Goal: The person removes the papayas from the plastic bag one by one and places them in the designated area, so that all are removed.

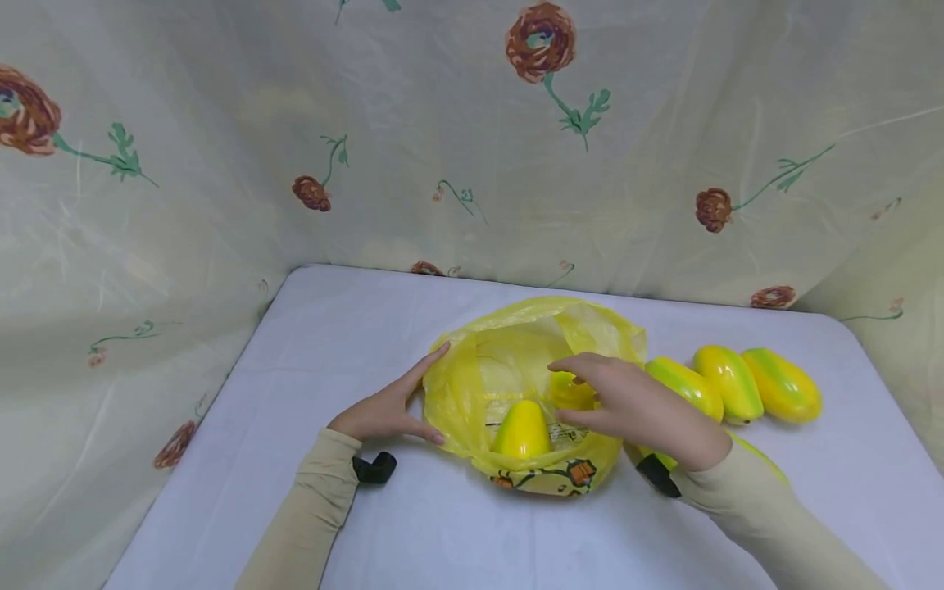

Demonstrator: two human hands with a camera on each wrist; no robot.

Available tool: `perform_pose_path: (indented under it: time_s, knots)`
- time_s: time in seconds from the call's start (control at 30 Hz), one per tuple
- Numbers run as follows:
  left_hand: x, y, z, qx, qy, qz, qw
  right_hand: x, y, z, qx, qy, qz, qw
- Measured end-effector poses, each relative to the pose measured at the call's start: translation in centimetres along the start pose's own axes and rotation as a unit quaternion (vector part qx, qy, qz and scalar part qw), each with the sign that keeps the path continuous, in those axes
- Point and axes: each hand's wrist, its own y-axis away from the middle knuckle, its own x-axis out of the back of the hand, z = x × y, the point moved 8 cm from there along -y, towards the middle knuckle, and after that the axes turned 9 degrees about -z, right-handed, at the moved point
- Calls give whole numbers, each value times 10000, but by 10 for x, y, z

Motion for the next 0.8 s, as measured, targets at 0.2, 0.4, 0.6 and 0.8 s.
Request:
perform_pose_path:
  time_s: [0.2, 0.4, 0.6, 0.8]
  knots:
    - [1, 0, 0, 126, 15, 21, 9999, -8, -14, -7, -68, -120, -219, 9997]
    - [1, 0, 0, 121, 16, 5, 9999, -17, -27, -15, -42, -44, -537, 9985]
    - [-1, -1, 0, 131, 60, 4, 9999, -27, -38, -21, -211, 10, -949, 9953]
    - [0, -2, -2, 137, 91, -8, 9999, -38, -48, -33, -108, 251, -1238, 9919]
